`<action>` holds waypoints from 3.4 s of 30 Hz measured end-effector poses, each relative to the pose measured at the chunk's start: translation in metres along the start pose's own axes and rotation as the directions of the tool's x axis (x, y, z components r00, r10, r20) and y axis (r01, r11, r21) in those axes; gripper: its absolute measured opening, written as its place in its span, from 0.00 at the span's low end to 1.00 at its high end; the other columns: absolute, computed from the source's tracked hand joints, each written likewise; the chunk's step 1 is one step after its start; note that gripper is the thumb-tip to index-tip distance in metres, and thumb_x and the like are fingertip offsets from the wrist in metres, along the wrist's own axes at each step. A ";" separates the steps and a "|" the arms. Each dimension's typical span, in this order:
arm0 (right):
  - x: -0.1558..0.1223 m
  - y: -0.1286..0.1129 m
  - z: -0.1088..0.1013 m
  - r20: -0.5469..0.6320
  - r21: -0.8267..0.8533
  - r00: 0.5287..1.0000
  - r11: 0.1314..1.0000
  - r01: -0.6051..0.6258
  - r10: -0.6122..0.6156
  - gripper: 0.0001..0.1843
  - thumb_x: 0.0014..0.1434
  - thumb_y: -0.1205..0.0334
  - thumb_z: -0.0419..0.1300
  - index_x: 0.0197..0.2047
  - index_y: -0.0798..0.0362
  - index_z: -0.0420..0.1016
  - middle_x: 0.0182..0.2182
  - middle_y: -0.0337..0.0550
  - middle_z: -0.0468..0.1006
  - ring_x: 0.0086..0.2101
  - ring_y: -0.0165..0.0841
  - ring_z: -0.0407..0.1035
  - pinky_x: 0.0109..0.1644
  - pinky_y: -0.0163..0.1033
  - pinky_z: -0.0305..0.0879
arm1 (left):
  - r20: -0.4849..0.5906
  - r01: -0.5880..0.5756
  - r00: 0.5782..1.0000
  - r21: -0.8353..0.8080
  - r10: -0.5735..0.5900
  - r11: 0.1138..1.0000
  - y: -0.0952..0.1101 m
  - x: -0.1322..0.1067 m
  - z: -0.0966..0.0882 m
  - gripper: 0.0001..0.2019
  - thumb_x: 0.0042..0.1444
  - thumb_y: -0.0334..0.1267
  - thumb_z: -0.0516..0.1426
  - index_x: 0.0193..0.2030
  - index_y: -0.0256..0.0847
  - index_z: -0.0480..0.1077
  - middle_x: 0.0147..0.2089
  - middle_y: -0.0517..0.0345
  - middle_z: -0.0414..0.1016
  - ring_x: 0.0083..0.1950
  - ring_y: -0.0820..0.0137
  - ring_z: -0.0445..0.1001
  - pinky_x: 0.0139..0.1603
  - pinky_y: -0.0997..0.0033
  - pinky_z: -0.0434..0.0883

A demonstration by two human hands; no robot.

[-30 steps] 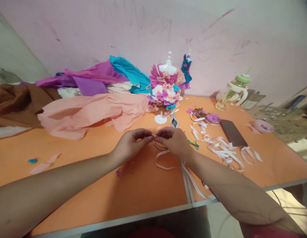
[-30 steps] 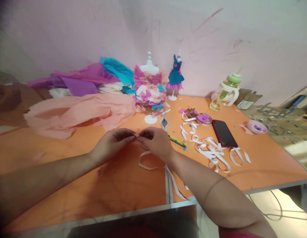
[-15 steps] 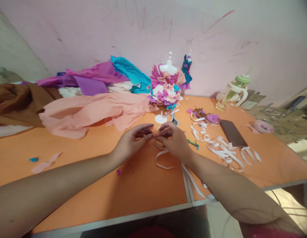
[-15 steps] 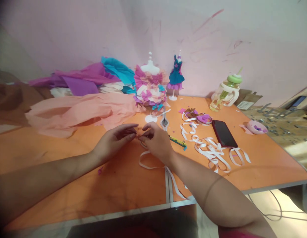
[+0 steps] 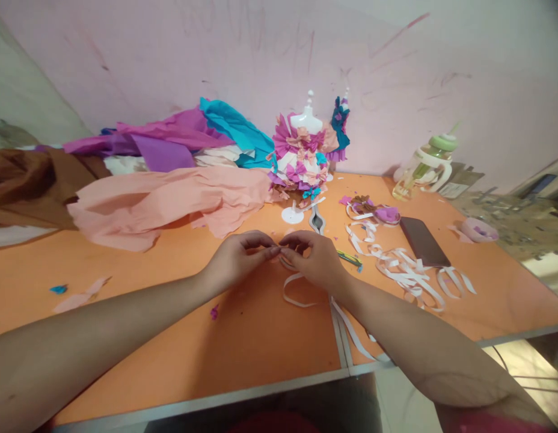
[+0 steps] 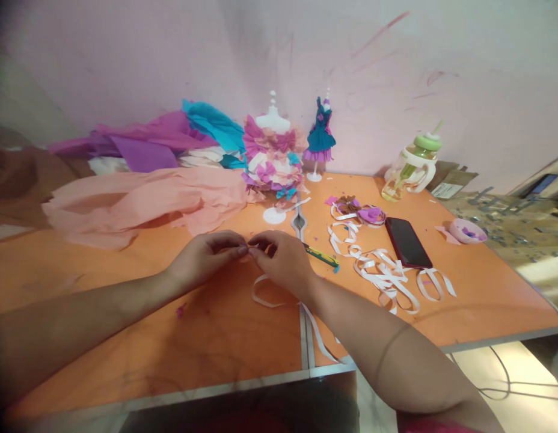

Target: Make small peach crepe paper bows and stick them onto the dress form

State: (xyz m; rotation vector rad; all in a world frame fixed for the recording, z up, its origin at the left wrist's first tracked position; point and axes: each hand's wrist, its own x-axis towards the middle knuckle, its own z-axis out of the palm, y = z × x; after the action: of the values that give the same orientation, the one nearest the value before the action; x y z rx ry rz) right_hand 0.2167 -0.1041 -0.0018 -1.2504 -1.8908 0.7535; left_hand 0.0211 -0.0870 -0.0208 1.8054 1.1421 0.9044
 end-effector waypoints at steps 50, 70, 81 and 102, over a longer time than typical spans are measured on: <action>0.004 0.003 -0.010 0.008 -0.114 1.000 0.993 0.028 -0.028 0.11 0.59 0.56 0.56 0.41 0.49 0.78 0.33 0.36 0.80 0.29 0.28 0.67 0.36 0.35 0.60 | -0.116 0.094 0.988 -0.045 -0.099 0.995 0.002 0.000 0.000 0.20 0.50 0.53 0.63 0.43 0.42 0.77 0.44 0.53 0.81 0.44 0.62 0.77 0.45 0.67 0.72; 0.005 0.010 -0.001 -0.034 0.063 0.996 0.995 0.080 -0.078 0.13 0.57 0.60 0.59 0.45 0.51 0.75 0.37 0.39 0.79 0.33 0.28 0.69 0.37 0.34 0.62 | -0.148 -0.135 0.976 0.157 0.158 0.978 -0.003 0.003 0.001 0.12 0.54 0.50 0.61 0.36 0.43 0.77 0.41 0.55 0.79 0.44 0.62 0.76 0.49 0.63 0.70; 0.014 0.030 -0.049 -0.124 -0.845 0.991 0.516 -0.137 0.060 0.19 0.62 0.54 0.53 0.47 0.59 0.72 0.44 0.59 0.73 0.49 0.48 0.64 0.51 0.50 0.60 | 0.046 -0.691 0.409 0.668 0.911 0.276 -0.006 -0.011 -0.017 0.13 0.47 0.37 0.68 0.38 0.62 0.77 0.31 0.66 0.77 0.39 0.67 0.74 0.55 0.55 0.57; 0.017 0.014 -0.045 -0.110 -0.881 0.986 0.447 -0.156 0.126 0.21 0.69 0.51 0.39 0.54 0.53 0.62 0.36 0.50 0.77 0.39 0.41 0.73 0.40 0.40 0.63 | -0.172 -0.260 0.946 0.105 0.275 0.960 -0.011 0.001 -0.005 0.08 0.59 0.43 0.57 0.35 0.41 0.73 0.41 0.52 0.75 0.45 0.63 0.74 0.51 0.60 0.69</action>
State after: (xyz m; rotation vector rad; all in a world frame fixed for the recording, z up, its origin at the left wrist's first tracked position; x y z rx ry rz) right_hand 0.2568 -0.0801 0.0165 -2.0452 -2.2369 -0.3336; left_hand 0.0128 -0.0821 -0.0280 2.0096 1.0746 1.2217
